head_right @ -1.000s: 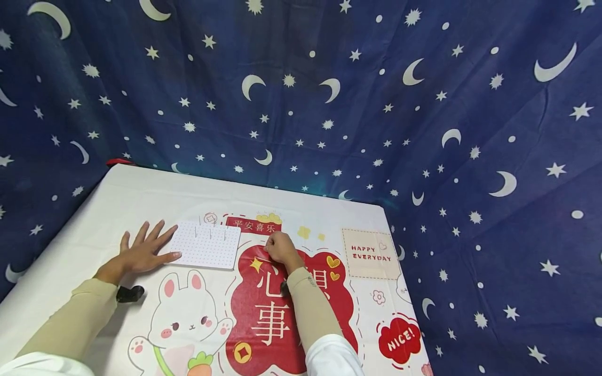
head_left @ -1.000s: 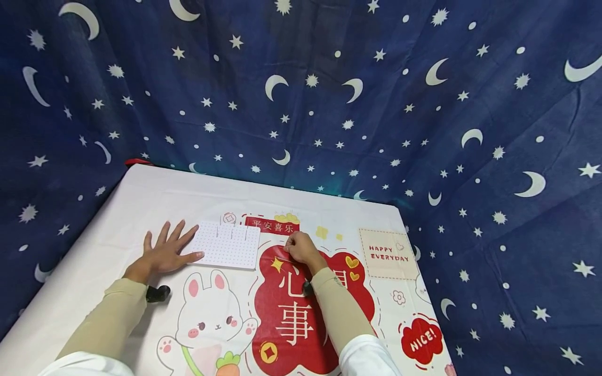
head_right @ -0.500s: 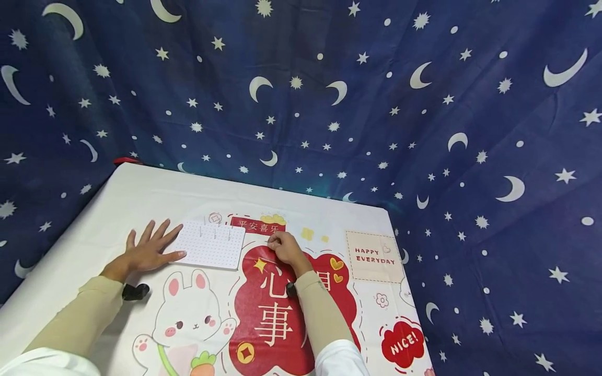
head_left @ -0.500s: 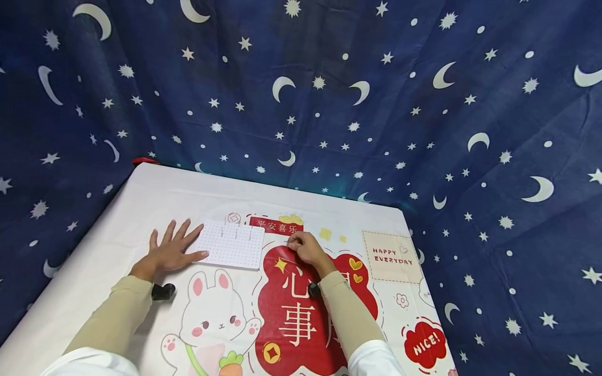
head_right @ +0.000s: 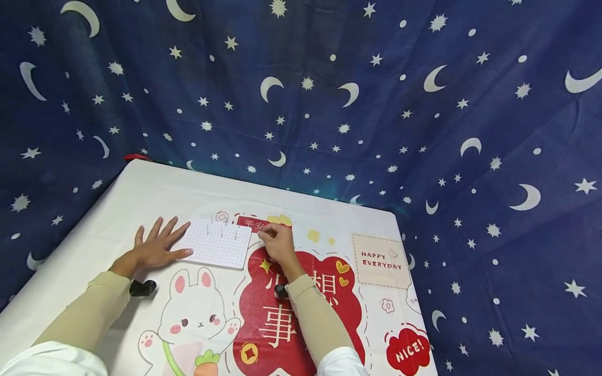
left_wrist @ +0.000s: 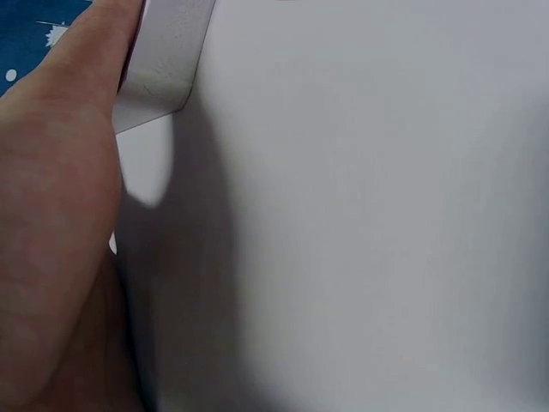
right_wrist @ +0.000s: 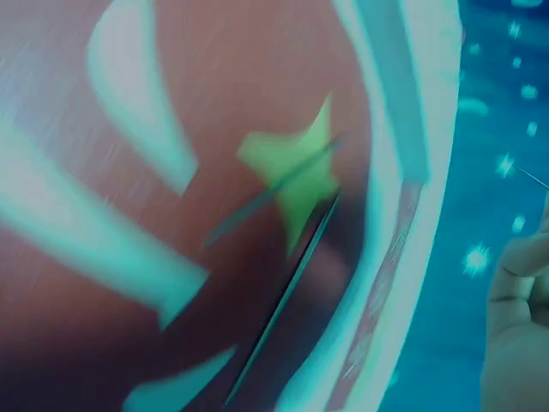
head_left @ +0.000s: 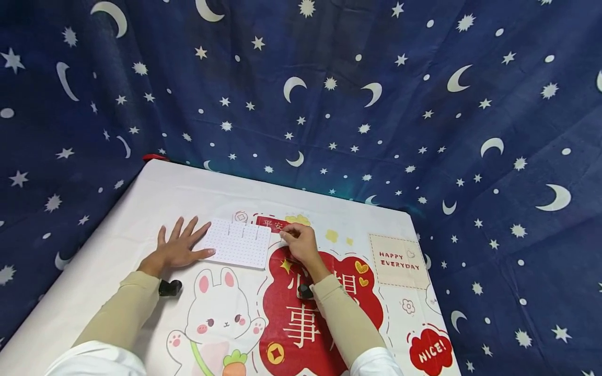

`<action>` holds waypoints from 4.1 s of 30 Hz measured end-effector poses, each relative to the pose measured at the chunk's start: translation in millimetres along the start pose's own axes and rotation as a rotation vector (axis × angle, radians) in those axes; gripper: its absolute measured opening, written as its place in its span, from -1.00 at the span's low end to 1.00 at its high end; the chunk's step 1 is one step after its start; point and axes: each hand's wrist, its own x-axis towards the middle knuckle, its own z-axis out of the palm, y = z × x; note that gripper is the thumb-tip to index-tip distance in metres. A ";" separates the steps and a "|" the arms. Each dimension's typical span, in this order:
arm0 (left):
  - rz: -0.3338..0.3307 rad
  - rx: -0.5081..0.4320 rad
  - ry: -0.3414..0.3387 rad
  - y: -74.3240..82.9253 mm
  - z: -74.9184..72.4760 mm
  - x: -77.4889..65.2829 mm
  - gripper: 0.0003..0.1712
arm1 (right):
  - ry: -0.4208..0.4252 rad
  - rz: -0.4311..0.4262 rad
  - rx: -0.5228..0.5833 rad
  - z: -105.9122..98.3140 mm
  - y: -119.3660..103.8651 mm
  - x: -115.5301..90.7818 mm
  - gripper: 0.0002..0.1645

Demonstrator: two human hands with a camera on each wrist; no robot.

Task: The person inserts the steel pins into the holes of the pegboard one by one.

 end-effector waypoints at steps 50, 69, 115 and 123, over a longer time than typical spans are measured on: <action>0.022 0.042 0.013 0.6 -2.3 3.1 0.07 | 0.020 -0.201 -0.188 139.7 -28.3 8.7 -0.91; 0.001 0.022 0.004 -3.5 7.3 3.2 0.11 | -0.154 -0.080 -0.075 85.6 -12.9 -12.1 -0.91; 0.003 0.028 0.000 -3.7 0.8 3.9 0.12 | -0.325 0.006 -0.317 -32.5 42.5 -22.7 -0.71; 0.002 0.021 0.006 -1.7 1.0 1.3 0.11 | -0.294 0.046 -0.263 -27.7 31.8 -22.4 -0.82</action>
